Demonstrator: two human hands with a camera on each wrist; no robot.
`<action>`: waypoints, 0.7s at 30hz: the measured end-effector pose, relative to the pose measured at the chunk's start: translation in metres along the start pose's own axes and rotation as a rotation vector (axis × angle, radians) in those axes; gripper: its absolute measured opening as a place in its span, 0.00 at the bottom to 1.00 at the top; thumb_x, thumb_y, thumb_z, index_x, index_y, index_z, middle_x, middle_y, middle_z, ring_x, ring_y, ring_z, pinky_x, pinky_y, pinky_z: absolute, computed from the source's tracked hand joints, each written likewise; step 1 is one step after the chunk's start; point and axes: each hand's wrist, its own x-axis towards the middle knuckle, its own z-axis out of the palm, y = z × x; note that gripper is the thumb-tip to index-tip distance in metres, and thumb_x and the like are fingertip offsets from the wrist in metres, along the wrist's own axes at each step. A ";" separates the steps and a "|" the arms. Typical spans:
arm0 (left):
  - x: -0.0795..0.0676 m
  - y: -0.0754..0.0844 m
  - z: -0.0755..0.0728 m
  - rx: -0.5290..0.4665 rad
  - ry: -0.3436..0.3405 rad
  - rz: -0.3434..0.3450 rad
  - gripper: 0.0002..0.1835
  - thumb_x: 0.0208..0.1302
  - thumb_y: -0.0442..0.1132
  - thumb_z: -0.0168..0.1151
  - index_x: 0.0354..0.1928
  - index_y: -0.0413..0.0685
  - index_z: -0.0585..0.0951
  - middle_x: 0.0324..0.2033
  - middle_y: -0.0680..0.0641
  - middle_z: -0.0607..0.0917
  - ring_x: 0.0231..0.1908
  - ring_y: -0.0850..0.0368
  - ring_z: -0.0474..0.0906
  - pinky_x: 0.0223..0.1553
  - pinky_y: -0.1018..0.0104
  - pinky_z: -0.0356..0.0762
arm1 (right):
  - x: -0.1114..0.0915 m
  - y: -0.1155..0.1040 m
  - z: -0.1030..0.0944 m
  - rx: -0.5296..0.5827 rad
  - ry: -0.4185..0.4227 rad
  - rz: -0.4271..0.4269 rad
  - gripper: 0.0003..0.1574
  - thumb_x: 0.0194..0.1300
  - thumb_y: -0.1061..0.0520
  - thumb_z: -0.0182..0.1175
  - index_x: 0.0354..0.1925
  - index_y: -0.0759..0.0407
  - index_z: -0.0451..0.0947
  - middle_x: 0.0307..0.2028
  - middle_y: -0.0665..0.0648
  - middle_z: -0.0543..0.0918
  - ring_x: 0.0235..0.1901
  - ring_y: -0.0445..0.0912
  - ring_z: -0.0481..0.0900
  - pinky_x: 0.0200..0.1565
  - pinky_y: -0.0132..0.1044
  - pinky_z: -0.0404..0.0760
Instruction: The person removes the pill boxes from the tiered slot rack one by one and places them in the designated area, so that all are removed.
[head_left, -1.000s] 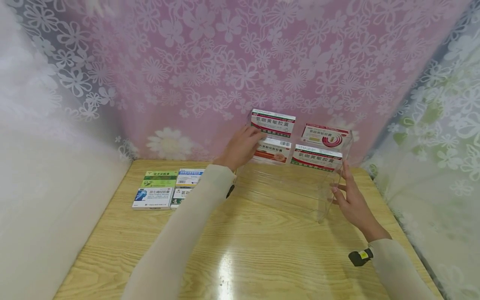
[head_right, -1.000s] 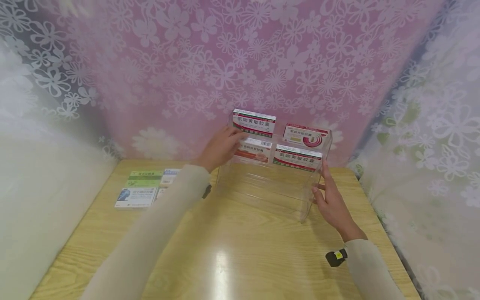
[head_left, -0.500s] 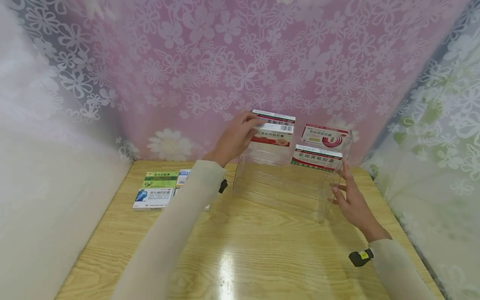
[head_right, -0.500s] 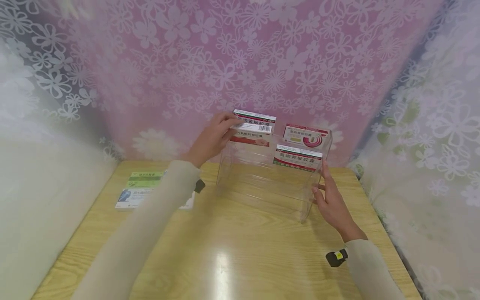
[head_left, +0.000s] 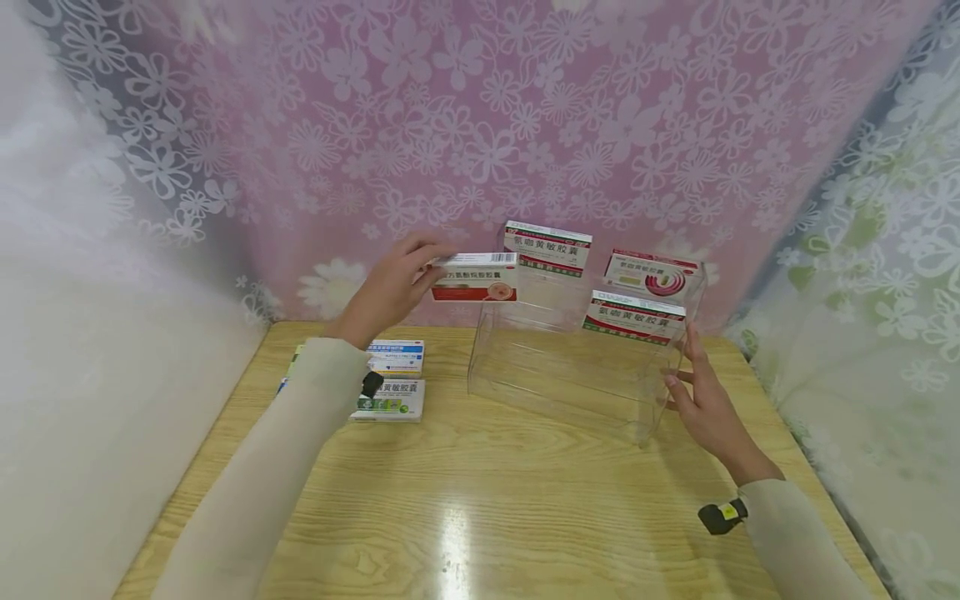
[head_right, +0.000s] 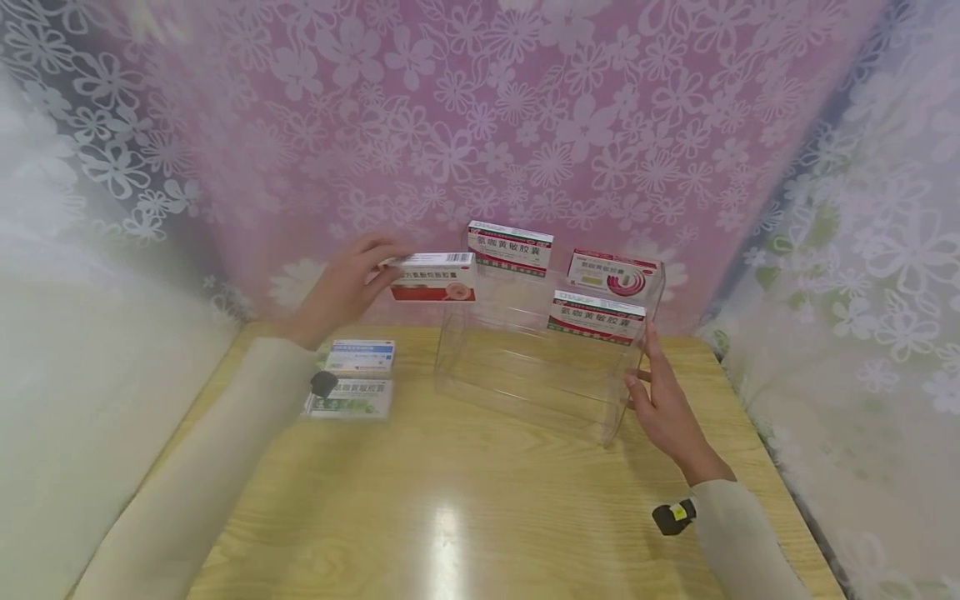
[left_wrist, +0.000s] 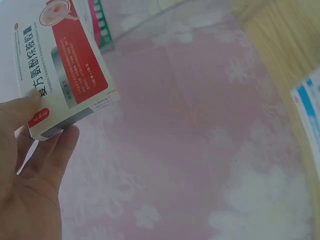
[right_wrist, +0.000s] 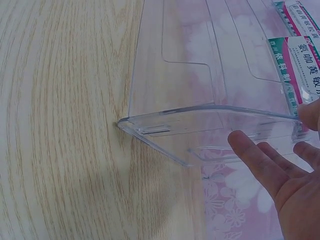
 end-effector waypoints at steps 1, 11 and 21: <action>-0.007 -0.003 -0.004 -0.005 -0.003 -0.024 0.20 0.79 0.34 0.66 0.69 0.44 0.83 0.64 0.41 0.81 0.57 0.46 0.82 0.60 0.52 0.85 | 0.000 0.000 0.000 0.001 0.000 -0.002 0.58 0.87 0.65 0.48 0.88 0.42 0.19 0.84 0.78 0.47 0.65 0.81 0.72 0.42 0.25 0.88; -0.083 -0.050 -0.031 0.000 -0.102 -0.251 0.19 0.81 0.38 0.65 0.68 0.44 0.83 0.64 0.40 0.81 0.59 0.41 0.84 0.63 0.44 0.86 | 0.000 0.003 -0.001 0.009 0.006 -0.001 0.57 0.88 0.63 0.48 0.89 0.40 0.20 0.85 0.77 0.47 0.65 0.80 0.72 0.42 0.18 0.84; -0.154 -0.091 -0.066 -0.031 -0.302 -0.464 0.18 0.81 0.41 0.66 0.67 0.43 0.84 0.66 0.37 0.81 0.62 0.38 0.80 0.63 0.34 0.82 | -0.001 0.002 0.000 0.001 -0.017 0.011 0.56 0.89 0.60 0.46 0.88 0.37 0.17 0.86 0.76 0.44 0.66 0.81 0.70 0.44 0.23 0.87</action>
